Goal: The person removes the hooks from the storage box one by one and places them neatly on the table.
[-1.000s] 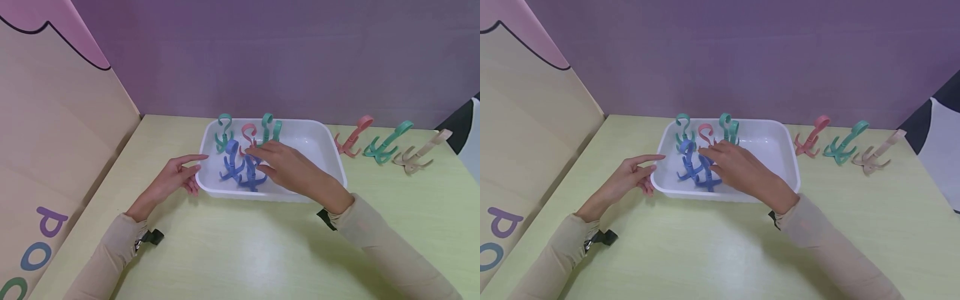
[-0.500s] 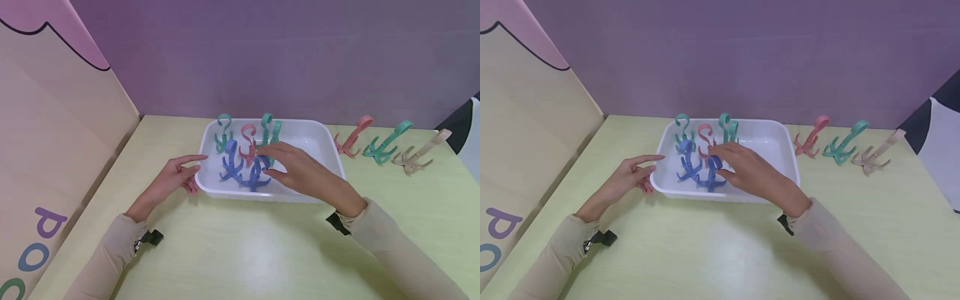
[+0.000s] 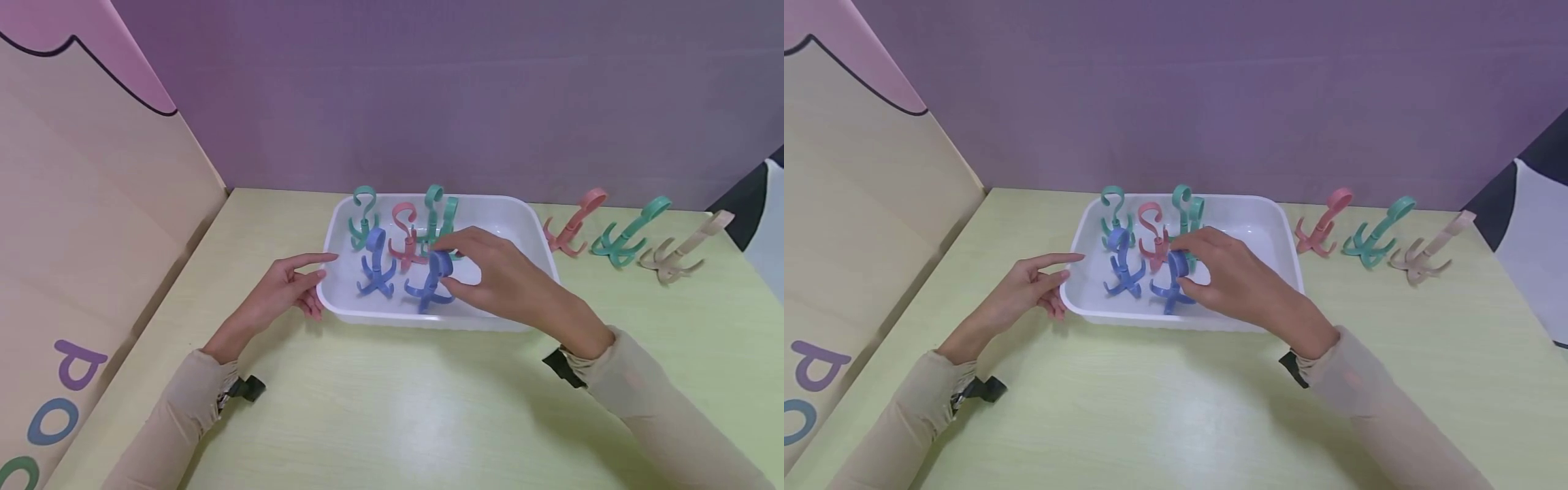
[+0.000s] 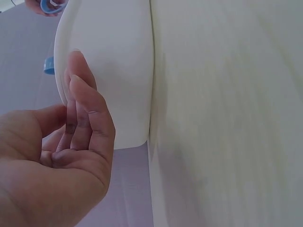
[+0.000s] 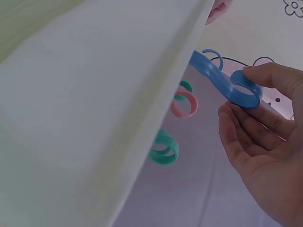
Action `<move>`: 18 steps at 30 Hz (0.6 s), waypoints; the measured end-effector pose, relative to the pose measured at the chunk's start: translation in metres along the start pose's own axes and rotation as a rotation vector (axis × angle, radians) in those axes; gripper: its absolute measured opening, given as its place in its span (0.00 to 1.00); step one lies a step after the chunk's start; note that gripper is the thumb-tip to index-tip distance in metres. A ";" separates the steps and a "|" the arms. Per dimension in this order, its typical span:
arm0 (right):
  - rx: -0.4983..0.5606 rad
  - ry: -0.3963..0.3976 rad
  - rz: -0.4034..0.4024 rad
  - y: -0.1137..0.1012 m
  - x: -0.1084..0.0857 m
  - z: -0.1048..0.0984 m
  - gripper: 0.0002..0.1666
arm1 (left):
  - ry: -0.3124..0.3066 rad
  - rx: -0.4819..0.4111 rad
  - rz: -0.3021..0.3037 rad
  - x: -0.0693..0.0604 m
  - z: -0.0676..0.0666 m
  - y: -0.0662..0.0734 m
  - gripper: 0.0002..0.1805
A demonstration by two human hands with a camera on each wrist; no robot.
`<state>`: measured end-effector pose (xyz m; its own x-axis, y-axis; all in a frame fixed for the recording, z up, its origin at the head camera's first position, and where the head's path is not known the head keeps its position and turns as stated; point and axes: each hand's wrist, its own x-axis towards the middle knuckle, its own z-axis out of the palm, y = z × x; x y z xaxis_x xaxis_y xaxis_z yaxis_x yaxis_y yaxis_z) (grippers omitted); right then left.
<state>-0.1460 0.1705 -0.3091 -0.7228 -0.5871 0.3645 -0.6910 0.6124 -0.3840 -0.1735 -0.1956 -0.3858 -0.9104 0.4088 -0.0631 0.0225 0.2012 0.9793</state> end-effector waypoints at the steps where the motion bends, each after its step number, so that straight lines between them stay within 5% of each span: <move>1: -0.003 0.009 -0.007 0.001 -0.001 -0.001 0.26 | 0.000 0.003 0.000 0.000 0.000 0.000 0.24; 18: -0.092 0.124 -0.031 0.009 -0.015 -0.018 0.25 | -0.006 0.023 -0.011 0.002 -0.001 0.000 0.24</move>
<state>-0.1415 0.1943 -0.3028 -0.6920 -0.5398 0.4793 -0.7061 0.6442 -0.2939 -0.1756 -0.1959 -0.3857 -0.9083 0.4114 -0.0753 0.0218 0.2264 0.9738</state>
